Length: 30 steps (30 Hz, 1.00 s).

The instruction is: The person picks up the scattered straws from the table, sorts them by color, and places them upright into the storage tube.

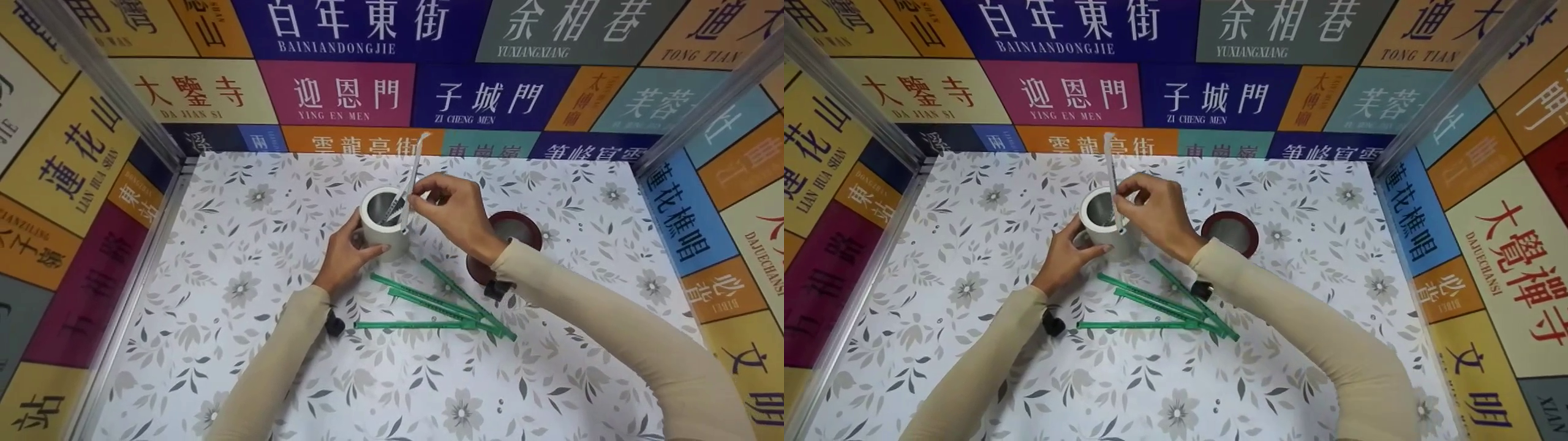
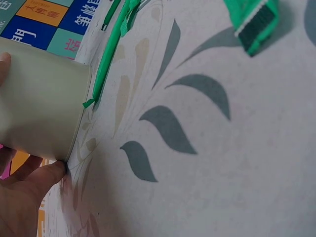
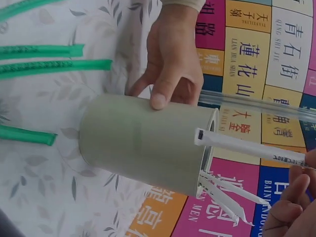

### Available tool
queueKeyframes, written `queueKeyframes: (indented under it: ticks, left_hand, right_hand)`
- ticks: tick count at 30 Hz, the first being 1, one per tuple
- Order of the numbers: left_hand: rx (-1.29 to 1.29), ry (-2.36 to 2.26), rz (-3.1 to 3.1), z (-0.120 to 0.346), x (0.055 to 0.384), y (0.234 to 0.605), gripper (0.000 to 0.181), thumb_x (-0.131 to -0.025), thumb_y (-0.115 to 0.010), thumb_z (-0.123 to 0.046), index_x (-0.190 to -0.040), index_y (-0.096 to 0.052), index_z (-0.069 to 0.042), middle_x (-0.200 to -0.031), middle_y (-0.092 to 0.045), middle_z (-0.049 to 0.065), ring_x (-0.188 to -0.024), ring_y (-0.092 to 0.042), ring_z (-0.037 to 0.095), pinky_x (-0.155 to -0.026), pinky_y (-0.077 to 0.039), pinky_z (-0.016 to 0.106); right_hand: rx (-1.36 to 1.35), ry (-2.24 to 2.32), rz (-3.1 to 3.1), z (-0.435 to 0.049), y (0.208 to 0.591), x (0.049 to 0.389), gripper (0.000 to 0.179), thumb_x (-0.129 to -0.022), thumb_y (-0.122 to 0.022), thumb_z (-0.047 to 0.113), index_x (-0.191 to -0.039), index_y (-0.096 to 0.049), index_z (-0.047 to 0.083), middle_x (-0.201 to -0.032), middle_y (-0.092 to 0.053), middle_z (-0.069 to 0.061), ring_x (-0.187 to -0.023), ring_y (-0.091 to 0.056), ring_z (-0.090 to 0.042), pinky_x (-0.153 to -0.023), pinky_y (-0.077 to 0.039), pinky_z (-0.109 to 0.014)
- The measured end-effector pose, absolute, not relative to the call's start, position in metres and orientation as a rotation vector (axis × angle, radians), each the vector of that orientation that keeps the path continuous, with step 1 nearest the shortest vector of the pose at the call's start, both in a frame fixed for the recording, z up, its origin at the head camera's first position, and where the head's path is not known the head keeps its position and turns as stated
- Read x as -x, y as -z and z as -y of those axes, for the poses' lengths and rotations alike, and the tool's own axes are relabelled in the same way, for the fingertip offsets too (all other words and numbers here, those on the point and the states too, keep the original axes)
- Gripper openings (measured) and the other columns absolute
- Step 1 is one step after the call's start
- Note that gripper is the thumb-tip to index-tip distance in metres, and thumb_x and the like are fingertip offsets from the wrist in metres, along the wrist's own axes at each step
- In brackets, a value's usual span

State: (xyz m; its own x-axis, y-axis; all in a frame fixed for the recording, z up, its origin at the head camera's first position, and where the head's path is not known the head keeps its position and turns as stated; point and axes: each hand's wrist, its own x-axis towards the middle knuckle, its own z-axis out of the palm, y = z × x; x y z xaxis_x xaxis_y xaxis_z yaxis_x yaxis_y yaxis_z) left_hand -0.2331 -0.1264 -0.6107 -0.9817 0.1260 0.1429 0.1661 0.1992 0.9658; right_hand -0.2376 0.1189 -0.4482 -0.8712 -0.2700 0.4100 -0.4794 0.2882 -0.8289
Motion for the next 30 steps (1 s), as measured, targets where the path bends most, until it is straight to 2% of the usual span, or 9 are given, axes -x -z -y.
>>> queueKeyframes:
  ticks: [6,14,21,25,30]
  left_hand:
    - [0.320,1.892,2.441,0.123,0.234,0.610,0.107,-0.089,-0.096,-0.026,-0.175,-0.033,-0.020,-0.161,-0.057,0.000,-0.144,-0.056,0.018,-0.123,-0.045,0.036]
    - [0.317,1.904,2.423,0.126,0.234,0.611,0.105,-0.089,-0.097,-0.022,-0.174,-0.036,-0.021,-0.158,-0.059,-0.001,-0.141,-0.059,0.017,-0.123,-0.045,0.033]
    - [0.319,1.894,2.418,0.126,0.234,0.611,0.105,-0.088,-0.097,-0.021,-0.174,-0.036,-0.021,-0.156,-0.061,0.000,-0.140,-0.060,0.019,-0.122,-0.045,0.034]
    - [0.308,1.912,2.414,0.127,0.233,0.612,0.106,-0.088,-0.097,-0.021,-0.174,-0.035,-0.019,-0.155,-0.061,0.003,-0.141,-0.059,0.020,-0.122,-0.046,0.034]
    - [0.299,1.941,2.400,0.127,0.233,0.613,0.107,-0.088,-0.097,-0.020,-0.174,-0.034,-0.017,-0.155,-0.061,0.008,-0.144,-0.058,0.022,-0.122,-0.046,0.035]
  right_hand:
    - [-0.630,-1.692,2.232,-0.111,0.449,0.249,0.008,-0.099,-0.083,0.008,-0.106,-0.083,0.004,-0.089,-0.076,-0.010,-0.068,-0.058,-0.021,-0.065,-0.045,-0.027]
    - [-0.580,-1.753,2.235,-0.101,0.461,0.247,0.008,-0.098,-0.084,0.009,-0.106,-0.084,0.005,-0.090,-0.078,-0.009,-0.069,-0.059,-0.020,-0.063,-0.046,-0.025]
    - [-0.597,-1.688,2.291,-0.104,0.467,0.231,0.008,-0.098,-0.081,-0.002,-0.106,-0.081,-0.005,-0.084,-0.073,-0.022,-0.065,-0.053,-0.026,-0.063,-0.042,-0.025]
    - [-0.619,-1.665,2.292,-0.117,0.472,0.231,0.009,-0.099,-0.083,0.003,-0.107,-0.083,0.000,-0.088,-0.076,-0.016,-0.070,-0.059,-0.025,-0.066,-0.045,-0.025]
    - [-0.664,-1.638,2.292,-0.143,0.470,0.232,0.012,-0.100,-0.083,0.010,-0.113,-0.085,0.009,-0.105,-0.082,-0.005,-0.089,-0.070,-0.020,-0.078,-0.053,-0.029]
